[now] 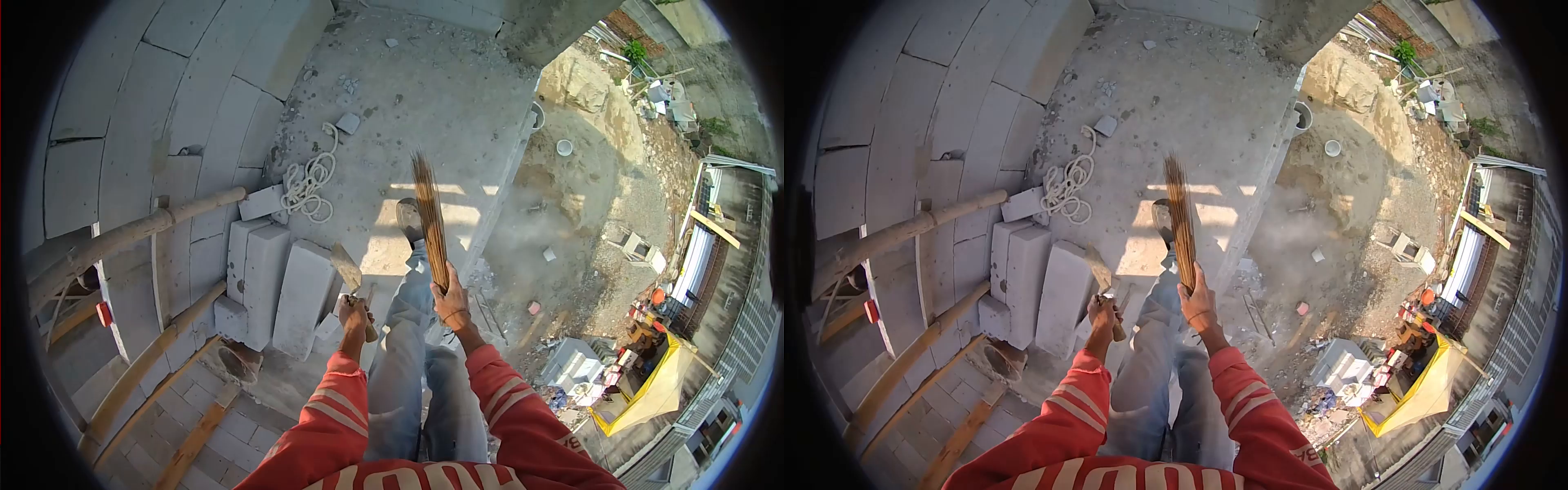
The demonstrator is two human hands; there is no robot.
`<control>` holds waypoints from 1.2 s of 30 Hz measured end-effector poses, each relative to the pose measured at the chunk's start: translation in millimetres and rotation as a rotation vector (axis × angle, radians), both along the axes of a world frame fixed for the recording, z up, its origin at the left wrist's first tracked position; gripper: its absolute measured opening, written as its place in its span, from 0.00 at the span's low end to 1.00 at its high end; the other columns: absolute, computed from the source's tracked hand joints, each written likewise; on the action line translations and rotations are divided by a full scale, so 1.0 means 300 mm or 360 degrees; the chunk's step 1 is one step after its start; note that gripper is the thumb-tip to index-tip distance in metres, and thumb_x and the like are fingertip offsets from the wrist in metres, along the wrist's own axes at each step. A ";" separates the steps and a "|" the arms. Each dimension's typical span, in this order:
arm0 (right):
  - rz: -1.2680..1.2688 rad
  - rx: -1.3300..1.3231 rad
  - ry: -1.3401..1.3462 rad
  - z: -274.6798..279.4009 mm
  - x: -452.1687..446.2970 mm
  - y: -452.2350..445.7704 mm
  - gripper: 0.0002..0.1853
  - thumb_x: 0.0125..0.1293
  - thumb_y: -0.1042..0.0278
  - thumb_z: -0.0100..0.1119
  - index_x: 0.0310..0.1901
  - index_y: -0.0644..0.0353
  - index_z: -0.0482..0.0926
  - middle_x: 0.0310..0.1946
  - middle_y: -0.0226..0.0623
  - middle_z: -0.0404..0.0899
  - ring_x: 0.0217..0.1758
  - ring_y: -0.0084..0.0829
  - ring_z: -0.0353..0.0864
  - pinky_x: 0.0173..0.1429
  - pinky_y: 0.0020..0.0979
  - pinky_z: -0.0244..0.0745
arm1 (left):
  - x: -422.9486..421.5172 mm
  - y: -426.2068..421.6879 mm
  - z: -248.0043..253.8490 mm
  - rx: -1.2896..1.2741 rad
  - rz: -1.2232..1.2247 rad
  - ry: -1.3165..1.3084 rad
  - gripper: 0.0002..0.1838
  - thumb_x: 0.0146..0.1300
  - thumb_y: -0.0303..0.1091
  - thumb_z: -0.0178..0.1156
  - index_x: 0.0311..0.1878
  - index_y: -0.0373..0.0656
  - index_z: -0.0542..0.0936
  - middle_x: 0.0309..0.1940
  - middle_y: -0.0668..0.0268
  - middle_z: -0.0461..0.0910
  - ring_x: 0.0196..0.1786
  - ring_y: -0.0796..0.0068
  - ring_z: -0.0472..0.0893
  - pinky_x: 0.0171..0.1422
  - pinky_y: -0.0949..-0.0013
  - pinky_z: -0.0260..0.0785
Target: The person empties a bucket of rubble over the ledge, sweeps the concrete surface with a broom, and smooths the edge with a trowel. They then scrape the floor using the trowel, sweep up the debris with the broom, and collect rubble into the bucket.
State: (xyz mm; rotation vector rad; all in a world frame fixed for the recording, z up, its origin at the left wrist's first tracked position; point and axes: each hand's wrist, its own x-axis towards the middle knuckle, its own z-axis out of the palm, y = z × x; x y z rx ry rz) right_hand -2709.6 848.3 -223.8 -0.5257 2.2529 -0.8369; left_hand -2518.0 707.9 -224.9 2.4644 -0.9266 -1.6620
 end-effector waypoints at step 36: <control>0.2765 0.1779 0.0994 0.040 -1.934 -2.008 0.17 0.65 0.67 0.53 0.55 0.50 0.77 0.48 0.37 0.82 0.50 0.37 0.83 0.48 0.37 0.79 | -0.674 0.039 0.176 0.0013 0.0262 -0.0468 0.09 0.54 0.26 0.60 0.36 0.39 0.71 0.20 0.67 0.71 0.20 0.72 0.70 0.27 0.64 0.63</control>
